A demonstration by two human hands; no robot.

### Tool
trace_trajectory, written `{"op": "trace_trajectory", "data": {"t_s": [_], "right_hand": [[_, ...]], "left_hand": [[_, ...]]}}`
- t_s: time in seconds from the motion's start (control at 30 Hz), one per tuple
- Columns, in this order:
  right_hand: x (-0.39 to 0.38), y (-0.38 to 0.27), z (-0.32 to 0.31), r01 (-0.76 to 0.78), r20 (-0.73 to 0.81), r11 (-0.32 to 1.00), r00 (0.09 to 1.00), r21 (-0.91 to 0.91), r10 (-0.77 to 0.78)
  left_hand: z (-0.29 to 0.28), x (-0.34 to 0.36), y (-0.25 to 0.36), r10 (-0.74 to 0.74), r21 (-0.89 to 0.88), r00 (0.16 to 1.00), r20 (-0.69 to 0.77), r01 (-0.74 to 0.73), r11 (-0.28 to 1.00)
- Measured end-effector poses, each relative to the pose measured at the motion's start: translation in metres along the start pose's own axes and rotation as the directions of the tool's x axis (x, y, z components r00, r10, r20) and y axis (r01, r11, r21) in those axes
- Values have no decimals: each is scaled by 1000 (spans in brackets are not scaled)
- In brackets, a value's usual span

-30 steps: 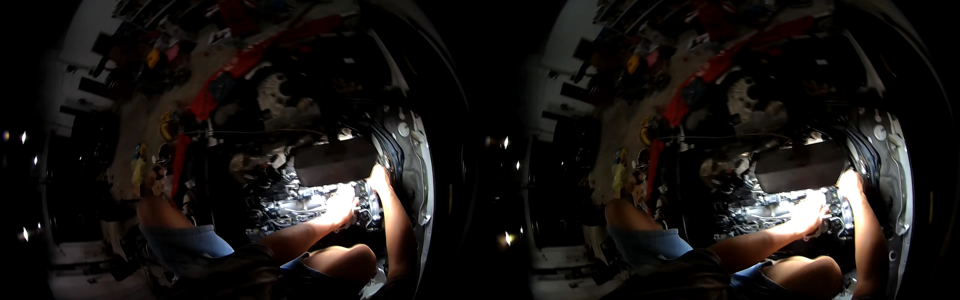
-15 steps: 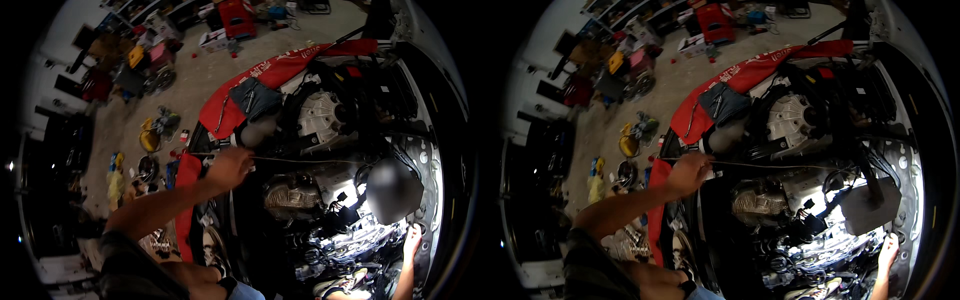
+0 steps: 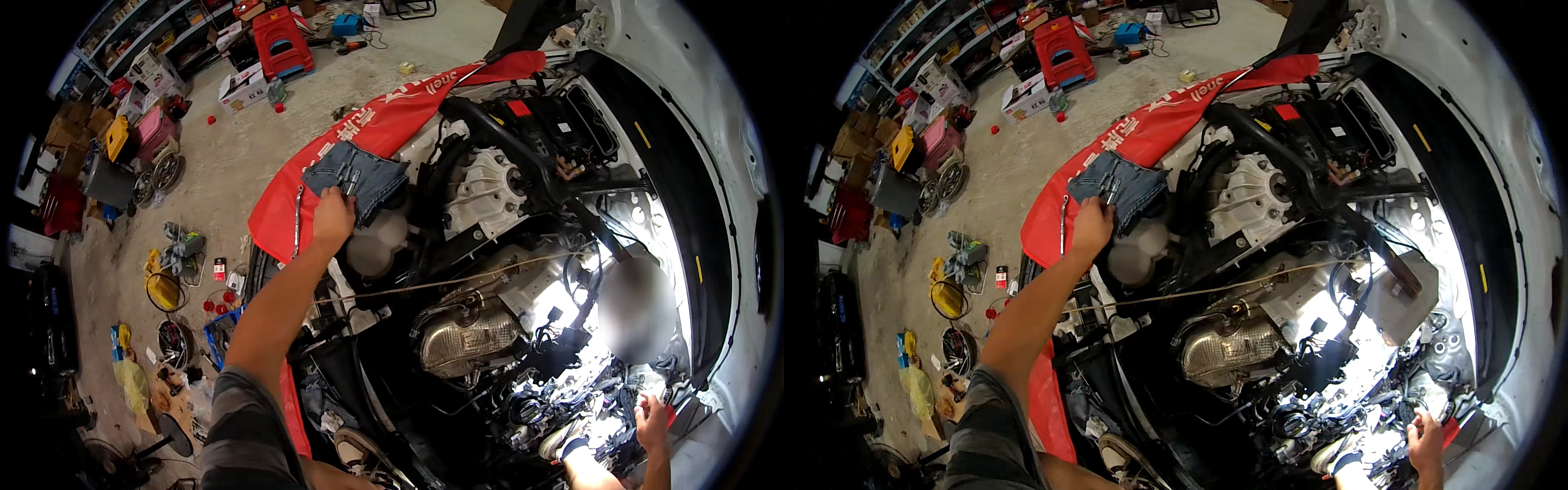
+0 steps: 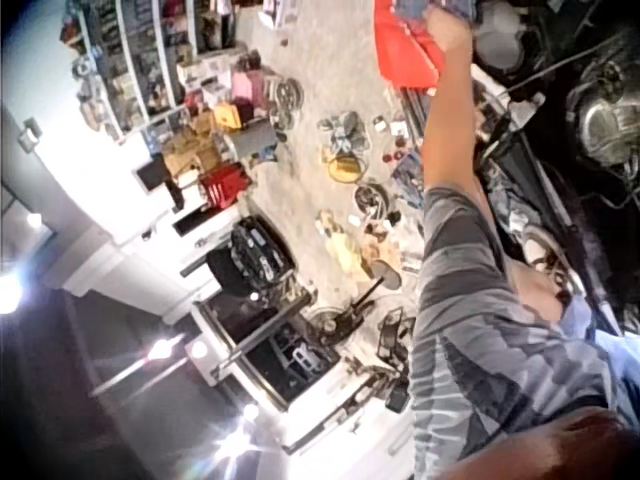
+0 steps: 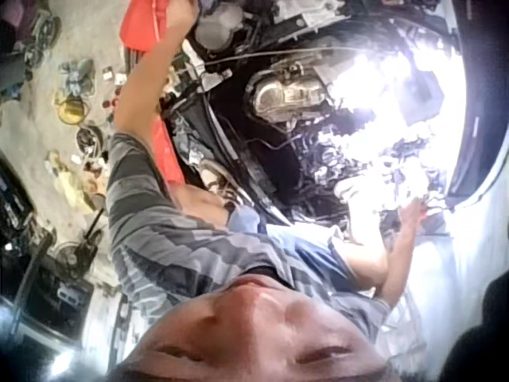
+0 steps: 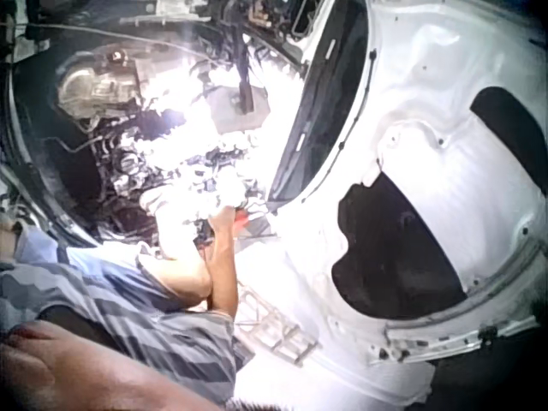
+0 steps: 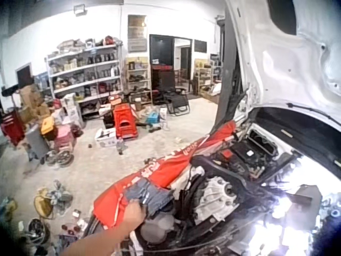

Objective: The person removes screws from a car engine by hand, positions a metal pipe onto the engine, and tightens fasteners using a socket wrench.

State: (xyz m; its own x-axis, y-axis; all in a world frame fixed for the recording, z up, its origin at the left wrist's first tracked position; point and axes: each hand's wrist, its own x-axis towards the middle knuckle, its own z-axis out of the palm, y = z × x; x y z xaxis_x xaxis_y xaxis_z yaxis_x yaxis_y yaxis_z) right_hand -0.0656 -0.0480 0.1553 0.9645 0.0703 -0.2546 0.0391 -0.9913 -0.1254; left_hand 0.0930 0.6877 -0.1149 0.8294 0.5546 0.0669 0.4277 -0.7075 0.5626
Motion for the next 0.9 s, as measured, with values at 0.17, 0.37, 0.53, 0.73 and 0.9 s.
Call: {"op": "trace_trajectory", "data": {"t_s": [0.17, 0.37, 0.53, 0.73, 0.9], "right_hand": [[9, -55, -20, 143, 39, 990, 989, -4, -143], [25, -120, 20, 445, 136, 859, 863, 254, -487], [9, -173, 36, 118, 69, 481, 933, 869, -354], [34, -79, 85, -26, -8, 354, 995, 935, 95], [144, 66, 73, 292, -320, 954, 912, 73, -255]], "left_hand": [[-11, -11, -9, 88, -194, 996, 14, -84, 977], [-103, -173, 168, 360, -745, 743, 564, 270, 610], [-95, -317, 307, 516, -581, 268, 813, 352, 733], [10, -387, 371, 592, -679, 378, 712, 157, 717], [74, -400, 346, 794, -653, 488, 362, -474, 590]]}}
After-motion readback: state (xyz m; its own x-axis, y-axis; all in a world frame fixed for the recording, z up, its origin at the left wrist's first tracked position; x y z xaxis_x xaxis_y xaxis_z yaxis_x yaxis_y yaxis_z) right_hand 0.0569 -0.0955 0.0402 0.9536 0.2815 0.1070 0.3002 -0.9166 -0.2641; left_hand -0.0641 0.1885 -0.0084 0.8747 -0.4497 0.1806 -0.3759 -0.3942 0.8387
